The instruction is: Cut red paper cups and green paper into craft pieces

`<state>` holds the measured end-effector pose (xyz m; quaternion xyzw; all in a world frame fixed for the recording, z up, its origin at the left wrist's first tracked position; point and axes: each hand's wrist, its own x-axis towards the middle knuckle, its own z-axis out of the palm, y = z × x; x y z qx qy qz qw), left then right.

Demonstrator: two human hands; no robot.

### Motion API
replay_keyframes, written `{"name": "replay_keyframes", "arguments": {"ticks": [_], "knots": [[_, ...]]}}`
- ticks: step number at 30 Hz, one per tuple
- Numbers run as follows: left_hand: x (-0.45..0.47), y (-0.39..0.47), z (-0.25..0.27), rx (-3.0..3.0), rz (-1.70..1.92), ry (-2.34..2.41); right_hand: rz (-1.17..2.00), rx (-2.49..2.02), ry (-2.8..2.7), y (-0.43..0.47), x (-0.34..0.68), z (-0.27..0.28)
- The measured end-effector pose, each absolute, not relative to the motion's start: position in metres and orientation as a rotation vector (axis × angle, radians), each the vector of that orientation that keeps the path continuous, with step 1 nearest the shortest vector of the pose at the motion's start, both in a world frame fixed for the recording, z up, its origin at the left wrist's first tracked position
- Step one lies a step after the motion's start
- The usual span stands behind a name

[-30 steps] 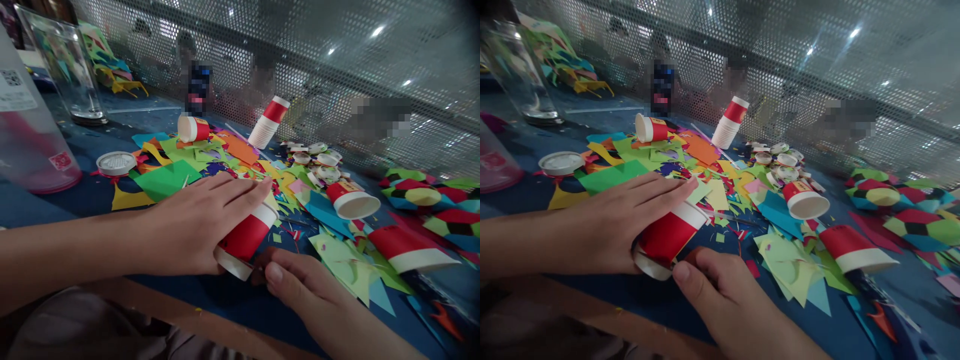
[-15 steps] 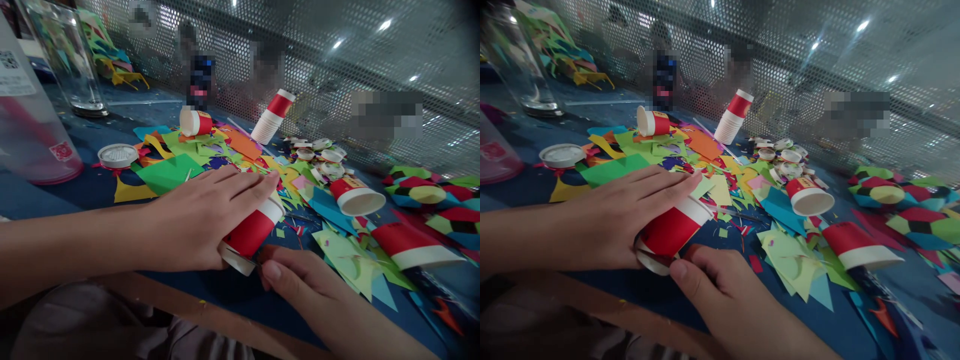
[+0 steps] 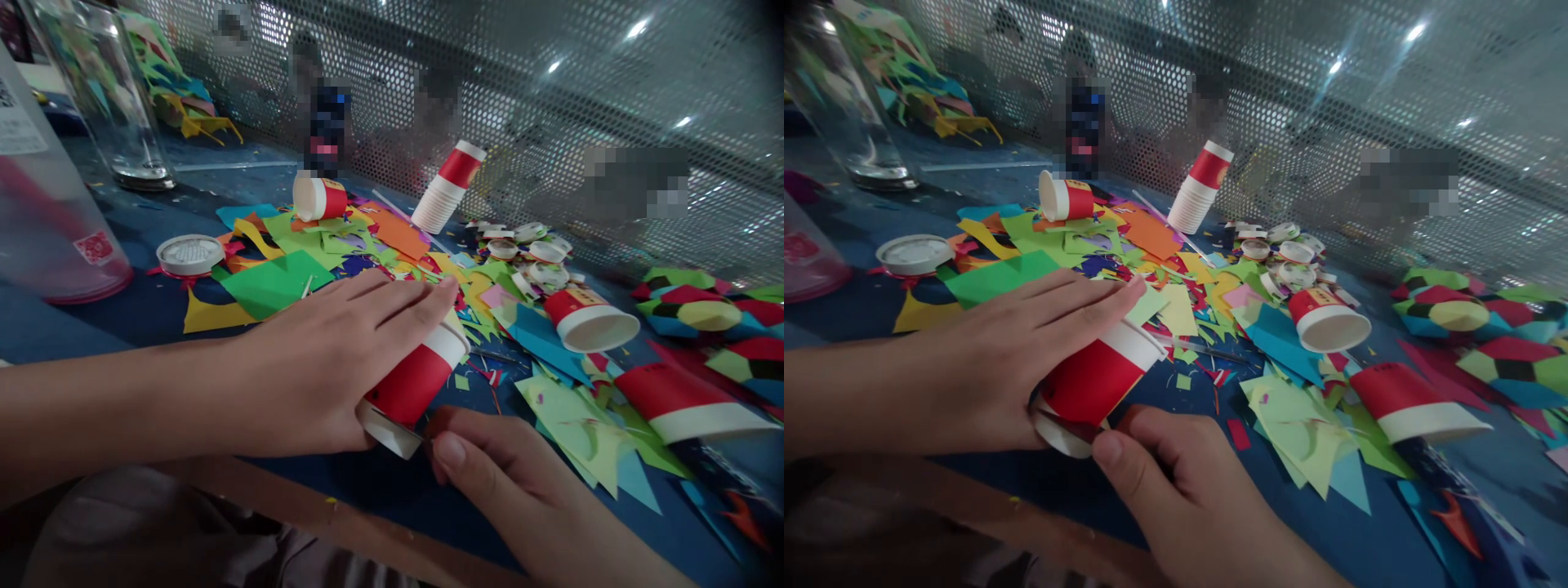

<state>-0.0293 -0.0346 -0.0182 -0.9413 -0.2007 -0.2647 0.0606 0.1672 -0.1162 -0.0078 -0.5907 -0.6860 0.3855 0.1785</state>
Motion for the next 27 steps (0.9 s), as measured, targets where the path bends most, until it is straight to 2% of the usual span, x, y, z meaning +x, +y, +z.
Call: {"name": "replay_keyframes", "arguments": {"ticks": [4, 8, 21, 27], "knots": [[-0.029, -0.036, -0.018, -2.834, -0.809, -0.600, 0.977, -1.728, -1.917, -0.120, 0.169, -0.010], [-0.030, -0.036, -0.018, -2.836, -0.808, -0.612, 1.003, -1.732, -1.893, -0.119, 0.168, -0.010], [-0.032, -0.034, -0.016, -2.943, -0.875, -0.648, 1.263, -1.584, -1.746, -0.115, 0.177, -0.009], [-0.037, -0.023, -0.013, -3.262, -1.029, -0.713, 1.539, -1.511, -1.230, -0.121, 0.185, -0.013]]}}
